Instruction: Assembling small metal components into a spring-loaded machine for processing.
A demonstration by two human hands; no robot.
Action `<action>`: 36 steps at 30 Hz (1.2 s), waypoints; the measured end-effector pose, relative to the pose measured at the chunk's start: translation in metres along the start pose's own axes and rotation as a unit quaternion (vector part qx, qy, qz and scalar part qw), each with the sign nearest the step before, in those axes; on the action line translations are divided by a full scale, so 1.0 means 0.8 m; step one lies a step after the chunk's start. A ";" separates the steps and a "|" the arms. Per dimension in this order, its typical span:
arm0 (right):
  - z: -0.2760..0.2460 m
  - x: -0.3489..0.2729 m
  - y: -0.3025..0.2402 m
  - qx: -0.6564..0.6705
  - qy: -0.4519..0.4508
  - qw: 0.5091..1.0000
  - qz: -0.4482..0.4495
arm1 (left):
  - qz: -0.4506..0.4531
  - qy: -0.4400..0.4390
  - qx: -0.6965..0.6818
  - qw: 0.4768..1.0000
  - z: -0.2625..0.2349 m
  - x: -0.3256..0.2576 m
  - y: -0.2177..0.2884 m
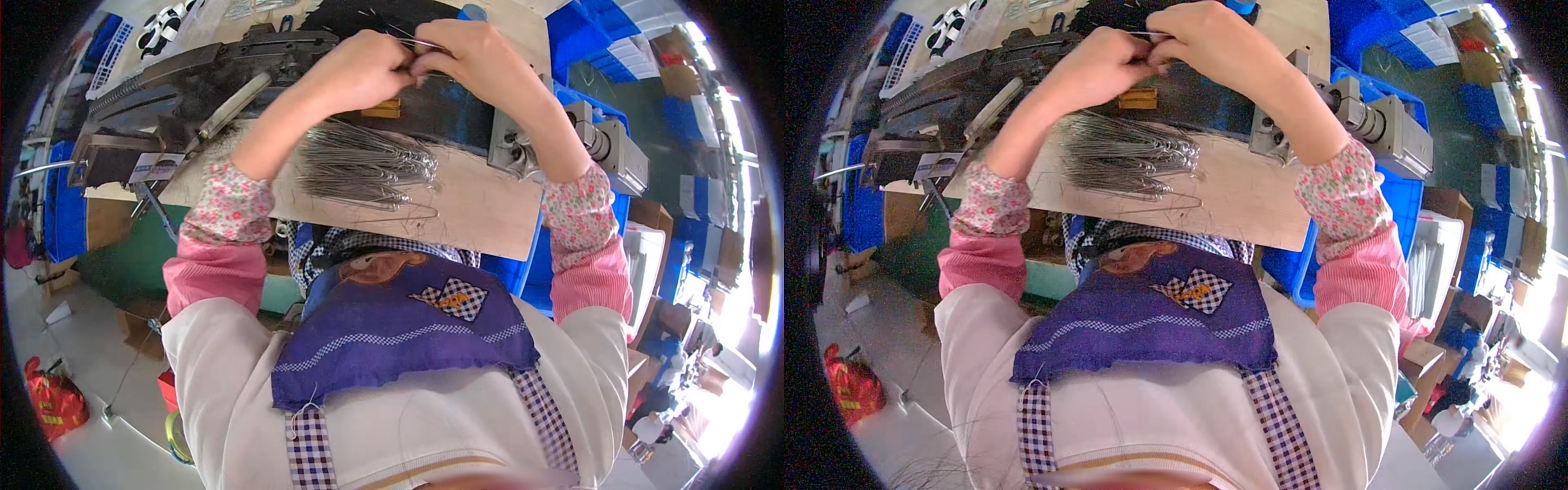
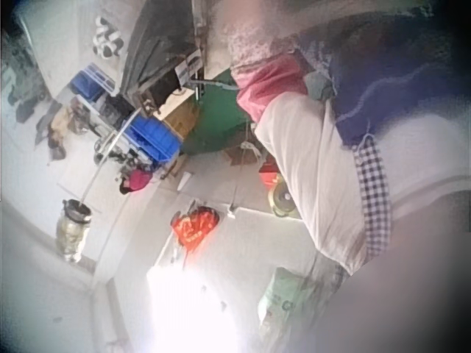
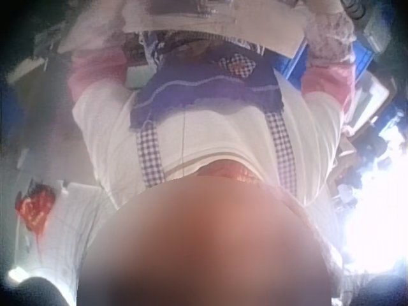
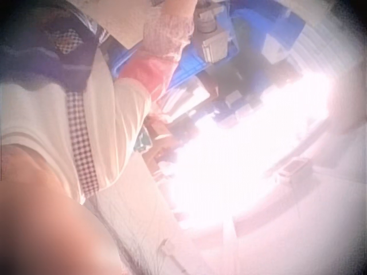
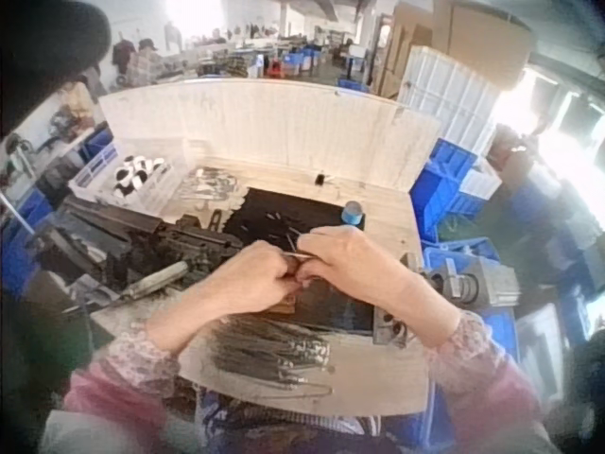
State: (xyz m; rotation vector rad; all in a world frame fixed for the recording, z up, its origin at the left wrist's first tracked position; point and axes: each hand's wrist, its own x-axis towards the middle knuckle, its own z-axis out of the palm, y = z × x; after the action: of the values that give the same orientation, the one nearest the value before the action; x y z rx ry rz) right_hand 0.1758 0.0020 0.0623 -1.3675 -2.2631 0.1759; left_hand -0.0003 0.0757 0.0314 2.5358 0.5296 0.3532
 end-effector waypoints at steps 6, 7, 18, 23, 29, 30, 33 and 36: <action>0.013 0.006 -0.002 -0.003 0.011 0.998 -0.061 | -0.010 0.049 0.191 0.980 -0.025 -0.032 0.014; 0.015 0.007 -0.004 -0.008 0.015 0.998 -0.064 | -0.008 0.057 0.210 0.976 -0.024 -0.038 0.016; 0.048 0.031 -0.015 0.113 0.095 0.988 0.031 | 0.046 0.459 0.108 0.881 0.058 -0.130 0.011; 0.062 0.051 -0.010 0.154 0.083 0.984 0.018 | -0.261 0.328 -0.508 0.753 0.071 -0.136 0.021; 0.068 0.046 -0.024 0.065 0.102 0.993 -0.009 | -0.019 0.046 -0.955 0.294 0.003 -0.141 -0.021; 0.070 0.047 -0.022 0.067 0.106 0.992 -0.014 | -0.017 0.061 -0.973 0.220 -0.019 -0.135 -0.007; 0.075 0.051 -0.015 0.085 0.101 0.991 -0.027 | -0.162 0.120 -0.684 0.701 -0.008 -0.124 0.028; 0.072 0.059 -0.016 0.082 0.093 0.991 -0.046 | -0.253 0.234 -0.393 0.853 0.067 -0.124 -0.010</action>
State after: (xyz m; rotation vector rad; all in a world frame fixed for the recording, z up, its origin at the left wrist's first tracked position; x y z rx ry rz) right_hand 0.1206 0.0439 0.0321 -1.1438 -2.1012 0.1917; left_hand -0.0720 0.0156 -0.0318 1.4420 0.9677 0.7993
